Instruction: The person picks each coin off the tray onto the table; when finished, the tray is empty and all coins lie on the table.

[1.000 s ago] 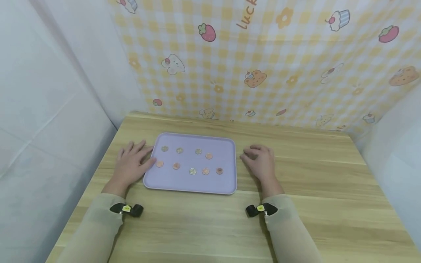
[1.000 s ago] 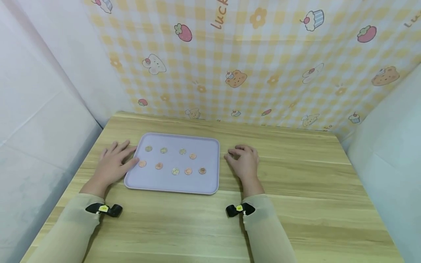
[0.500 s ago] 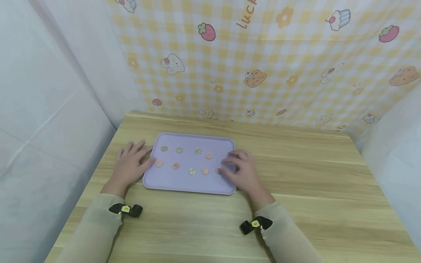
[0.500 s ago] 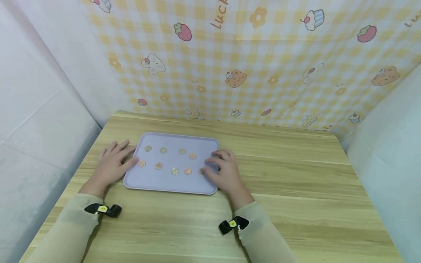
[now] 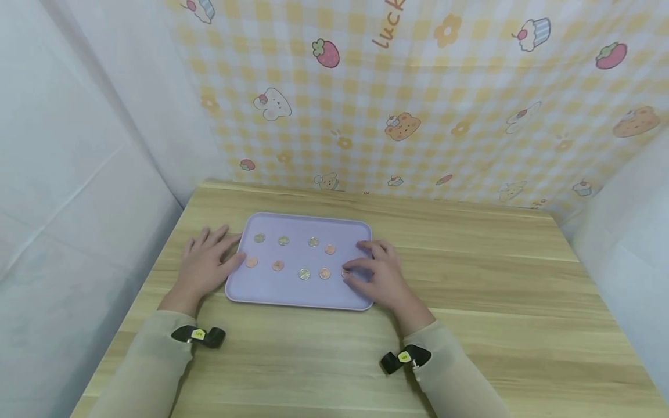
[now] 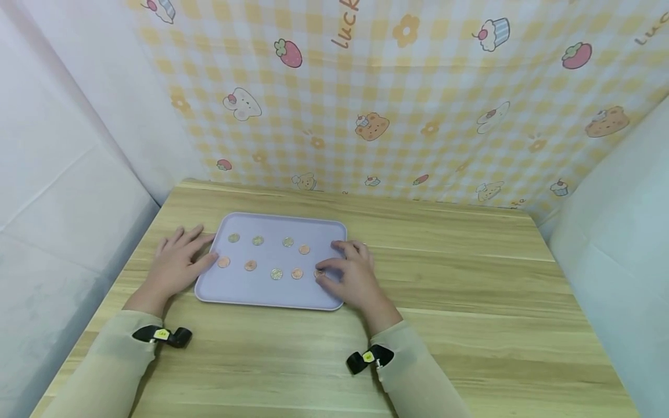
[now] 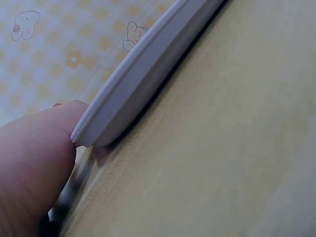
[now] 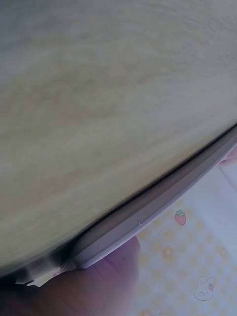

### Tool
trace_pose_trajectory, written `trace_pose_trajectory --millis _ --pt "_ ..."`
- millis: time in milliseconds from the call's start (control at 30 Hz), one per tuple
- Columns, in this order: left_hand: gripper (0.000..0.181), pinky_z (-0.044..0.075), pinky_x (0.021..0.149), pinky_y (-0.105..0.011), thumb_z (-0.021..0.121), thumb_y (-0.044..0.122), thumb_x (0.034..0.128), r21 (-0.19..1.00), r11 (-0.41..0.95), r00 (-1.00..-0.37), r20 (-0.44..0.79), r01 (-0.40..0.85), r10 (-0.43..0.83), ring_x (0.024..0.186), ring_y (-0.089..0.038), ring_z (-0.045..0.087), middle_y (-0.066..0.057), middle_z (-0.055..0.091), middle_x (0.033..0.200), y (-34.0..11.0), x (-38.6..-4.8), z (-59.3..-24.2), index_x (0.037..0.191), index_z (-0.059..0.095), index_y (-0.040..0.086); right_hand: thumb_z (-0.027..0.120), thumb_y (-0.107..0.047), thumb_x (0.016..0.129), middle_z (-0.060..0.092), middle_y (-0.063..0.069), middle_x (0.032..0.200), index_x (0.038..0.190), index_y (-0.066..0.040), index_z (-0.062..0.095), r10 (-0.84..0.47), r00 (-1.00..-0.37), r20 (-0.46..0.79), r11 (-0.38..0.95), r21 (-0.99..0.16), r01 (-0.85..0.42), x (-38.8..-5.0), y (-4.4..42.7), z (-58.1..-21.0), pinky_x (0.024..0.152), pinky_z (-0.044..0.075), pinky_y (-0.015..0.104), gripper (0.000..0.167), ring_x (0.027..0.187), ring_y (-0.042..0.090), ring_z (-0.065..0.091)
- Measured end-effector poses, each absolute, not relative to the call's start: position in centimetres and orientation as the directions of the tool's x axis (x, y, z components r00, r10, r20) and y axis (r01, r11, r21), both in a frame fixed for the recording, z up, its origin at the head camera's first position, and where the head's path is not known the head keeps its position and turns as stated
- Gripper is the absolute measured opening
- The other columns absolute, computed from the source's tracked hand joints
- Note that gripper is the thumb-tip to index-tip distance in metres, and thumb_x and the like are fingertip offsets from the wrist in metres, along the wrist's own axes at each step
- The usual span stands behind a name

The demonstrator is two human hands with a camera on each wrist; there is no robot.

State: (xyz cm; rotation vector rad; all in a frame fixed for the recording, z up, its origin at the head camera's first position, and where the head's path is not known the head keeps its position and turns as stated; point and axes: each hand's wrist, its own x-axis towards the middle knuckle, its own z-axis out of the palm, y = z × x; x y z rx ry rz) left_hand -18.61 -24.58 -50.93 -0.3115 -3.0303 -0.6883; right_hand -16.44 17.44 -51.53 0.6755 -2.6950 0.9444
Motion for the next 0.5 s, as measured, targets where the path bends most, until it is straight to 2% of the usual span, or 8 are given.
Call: trace_pose_trajectory --millis 200,500 --pt "0.065 0.001 0.119 -0.079 0.053 0.058 0.1061 0.428 0.881 -0.979 0.061 0.201 0.193 0.156 -0.06 0.01 -0.023 0.029 0.172 -24.63 -18.58 -51.0 0.155 0.056 0.015 0.09 -0.038 0.086 0.056 0.012 0.154 0.097 -0.031 0.084 -0.331 -0.904 0.27 0.711 -0.559 -0.427 -16.4 17.37 -51.61 0.12 0.014 0.068 0.015 0.147 0.043 0.032" --pt "0.065 0.002 0.119 -0.079 0.053 0.058 0.1061 0.424 0.882 -0.978 0.075 0.206 0.192 0.156 -0.061 0.01 -0.024 0.03 0.171 -24.66 -18.65 -51.3 0.155 0.056 0.015 0.088 -0.036 0.09 0.044 0.012 0.163 0.095 -0.029 0.079 -0.307 -0.946 0.107 0.734 -0.606 -0.307 -16.26 17.03 -51.2 0.123 -0.001 0.071 0.013 0.159 0.046 0.008"
